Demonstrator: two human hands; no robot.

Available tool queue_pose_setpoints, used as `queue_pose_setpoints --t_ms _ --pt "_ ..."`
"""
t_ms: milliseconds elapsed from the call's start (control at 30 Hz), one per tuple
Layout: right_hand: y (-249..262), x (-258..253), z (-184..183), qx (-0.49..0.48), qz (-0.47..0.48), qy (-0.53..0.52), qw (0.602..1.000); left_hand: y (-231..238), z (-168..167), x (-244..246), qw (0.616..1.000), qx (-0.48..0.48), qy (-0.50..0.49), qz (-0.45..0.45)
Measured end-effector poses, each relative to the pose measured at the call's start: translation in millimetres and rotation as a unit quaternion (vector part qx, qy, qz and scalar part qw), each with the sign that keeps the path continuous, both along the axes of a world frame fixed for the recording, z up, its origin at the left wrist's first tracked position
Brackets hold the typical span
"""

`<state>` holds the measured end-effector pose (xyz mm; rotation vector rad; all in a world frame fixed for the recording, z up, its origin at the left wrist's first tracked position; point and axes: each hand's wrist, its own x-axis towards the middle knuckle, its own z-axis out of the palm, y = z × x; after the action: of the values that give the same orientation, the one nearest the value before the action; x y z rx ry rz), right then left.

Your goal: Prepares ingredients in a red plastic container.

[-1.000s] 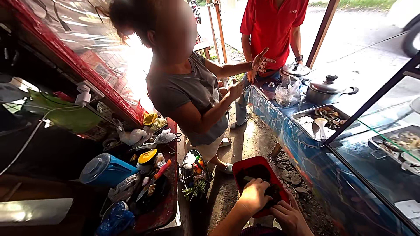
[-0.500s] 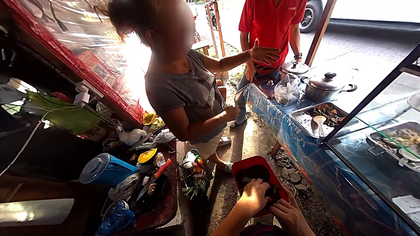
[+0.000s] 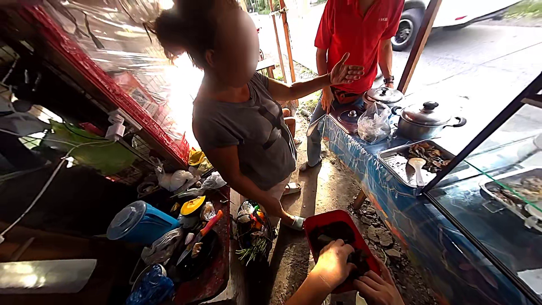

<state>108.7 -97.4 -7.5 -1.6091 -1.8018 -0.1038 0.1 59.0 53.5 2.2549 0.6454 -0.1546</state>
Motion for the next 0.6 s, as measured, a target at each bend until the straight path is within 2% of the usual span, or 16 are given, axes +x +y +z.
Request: queue_pose_setpoints --t_ms 600 --pt "2.4 7.0 -3.1 -0.013 0.007 -0.002 1.0 0.2 -6.1 2.2 1.0 -0.028 0.005 0.006"
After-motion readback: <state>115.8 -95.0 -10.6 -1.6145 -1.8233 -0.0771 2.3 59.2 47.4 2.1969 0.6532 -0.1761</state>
